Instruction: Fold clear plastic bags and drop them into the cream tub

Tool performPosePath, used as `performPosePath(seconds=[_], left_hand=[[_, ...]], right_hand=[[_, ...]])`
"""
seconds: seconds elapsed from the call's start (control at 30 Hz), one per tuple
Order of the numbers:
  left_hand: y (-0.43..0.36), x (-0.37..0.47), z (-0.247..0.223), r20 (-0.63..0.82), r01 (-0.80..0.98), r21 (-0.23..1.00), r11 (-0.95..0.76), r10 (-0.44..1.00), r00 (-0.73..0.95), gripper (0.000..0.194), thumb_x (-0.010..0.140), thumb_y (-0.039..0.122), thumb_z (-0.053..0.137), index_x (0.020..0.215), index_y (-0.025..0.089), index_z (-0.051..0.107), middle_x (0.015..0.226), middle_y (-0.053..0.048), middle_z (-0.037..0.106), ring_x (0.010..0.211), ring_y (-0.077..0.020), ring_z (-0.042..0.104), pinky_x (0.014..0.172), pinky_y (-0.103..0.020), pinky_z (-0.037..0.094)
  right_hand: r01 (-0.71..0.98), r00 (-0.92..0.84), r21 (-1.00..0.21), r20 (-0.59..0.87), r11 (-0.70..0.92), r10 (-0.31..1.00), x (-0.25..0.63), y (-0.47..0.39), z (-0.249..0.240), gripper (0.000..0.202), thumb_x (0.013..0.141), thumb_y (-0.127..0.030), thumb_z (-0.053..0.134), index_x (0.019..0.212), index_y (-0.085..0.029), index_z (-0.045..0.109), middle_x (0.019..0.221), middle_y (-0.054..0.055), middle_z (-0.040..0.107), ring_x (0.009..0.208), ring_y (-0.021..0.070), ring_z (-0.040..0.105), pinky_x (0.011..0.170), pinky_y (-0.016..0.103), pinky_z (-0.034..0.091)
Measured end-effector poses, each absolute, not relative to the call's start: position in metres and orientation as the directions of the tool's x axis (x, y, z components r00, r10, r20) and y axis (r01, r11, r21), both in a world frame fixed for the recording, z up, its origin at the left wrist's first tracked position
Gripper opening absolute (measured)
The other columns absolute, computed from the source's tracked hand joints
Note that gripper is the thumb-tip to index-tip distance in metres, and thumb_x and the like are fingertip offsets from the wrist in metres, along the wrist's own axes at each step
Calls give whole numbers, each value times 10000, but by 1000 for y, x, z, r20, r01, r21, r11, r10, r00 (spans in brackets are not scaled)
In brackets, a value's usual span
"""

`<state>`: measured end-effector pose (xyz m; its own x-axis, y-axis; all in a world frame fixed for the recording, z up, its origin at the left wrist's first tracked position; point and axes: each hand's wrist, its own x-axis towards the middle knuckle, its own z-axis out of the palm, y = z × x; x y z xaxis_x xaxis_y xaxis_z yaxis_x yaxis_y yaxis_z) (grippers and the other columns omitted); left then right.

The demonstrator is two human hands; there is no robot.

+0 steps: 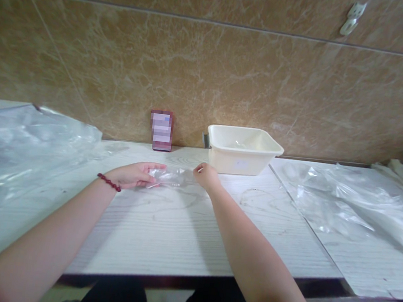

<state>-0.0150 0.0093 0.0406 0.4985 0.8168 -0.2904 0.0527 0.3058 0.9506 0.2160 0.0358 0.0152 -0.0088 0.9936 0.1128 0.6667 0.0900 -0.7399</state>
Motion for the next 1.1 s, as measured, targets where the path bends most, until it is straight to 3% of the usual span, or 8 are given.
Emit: performPosePath(seconds=[0.17, 0.33, 0.57, 0.73, 0.87, 0.97, 1.03, 1.1], left_hand=[[6, -3, 38, -308, 16, 938, 347, 808, 502, 604, 559, -31, 572, 1116, 165, 447, 860, -78, 596, 701, -132, 593, 583, -210, 450], [-1, 11, 36, -280, 13, 940, 341, 750, 600, 586, 554, -54, 523, 1091, 174, 469, 906, -83, 593, 723, -136, 589, 654, -247, 454], [-2, 16, 33, -328, 5, 911, 412, 717, 615, 605, 496, -97, 466, 1035, 173, 517, 921, -73, 607, 769, -145, 580, 704, -266, 449], [-2, 17, 37, -397, 20, 888, 460, 743, 539, 617, 464, -102, 451, 1012, 170, 534, 840, -53, 624, 732, -142, 580, 676, -256, 446], [0, 11, 39, -468, 283, 875, 393, 838, 282, 444, 539, 12, 487, 939, 184, 573, 748, -43, 618, 750, -189, 571, 643, -290, 446], [2, 10, 36, -88, 511, 857, 71, 996, 9, 278, 569, 61, 518, 806, 170, 615, 795, -70, 608, 890, -236, 525, 758, -312, 403], [1, 16, 33, 240, 569, 795, -212, 970, 25, 272, 594, 63, 518, 824, 172, 614, 927, -83, 585, 989, -238, 471, 870, -309, 324], [-4, 27, 29, 376, 548, 737, -396, 914, 154, 317, 659, 99, 484, 953, 174, 575, 1026, -89, 553, 1015, -220, 458, 913, -300, 280]], right_hand=[[695, -123, -578, 491, 428, 863, 205, 22, 27, 192, 759, -213, 384, 858, -180, 545, 821, 61, 588, 737, 132, 534, 693, 250, 397], [654, -399, -541, 347, 528, 849, 175, -7, 28, 330, 809, -197, 289, 1085, -183, 471, 1027, 69, 561, 930, 147, 513, 808, 268, 364], [803, -432, -380, 161, 460, 887, 165, -11, 15, 399, 819, -165, 253, 1199, -104, 360, 1155, 138, 470, 1061, 182, 436, 876, 326, 321], [826, -470, -261, 169, 499, 866, 164, -9, 1, 446, 821, -230, 274, 1216, -31, 330, 1251, 175, 341, 1166, 236, 294, 938, 393, 245], [830, -492, -202, 174, 519, 853, 163, -13, -3, 455, 811, -244, 296, 1218, -45, 341, 1268, 165, 315, 1179, 241, 269, 947, 401, 234], [838, -489, -178, 176, 516, 854, 162, -15, -3, 461, 810, -261, 299, 1215, -48, 348, 1277, 154, 304, 1185, 236, 259, 956, 395, 222], [841, -482, -175, 185, 511, 856, 162, -16, -2, 461, 809, -258, 293, 1218, -53, 346, 1279, 149, 303, 1183, 237, 261, 955, 399, 224], [844, -481, -168, 182, 509, 858, 162, -16, -2, 463, 801, -246, 306, 1223, -57, 341, 1280, 150, 300, 1183, 246, 258, 951, 407, 228]])
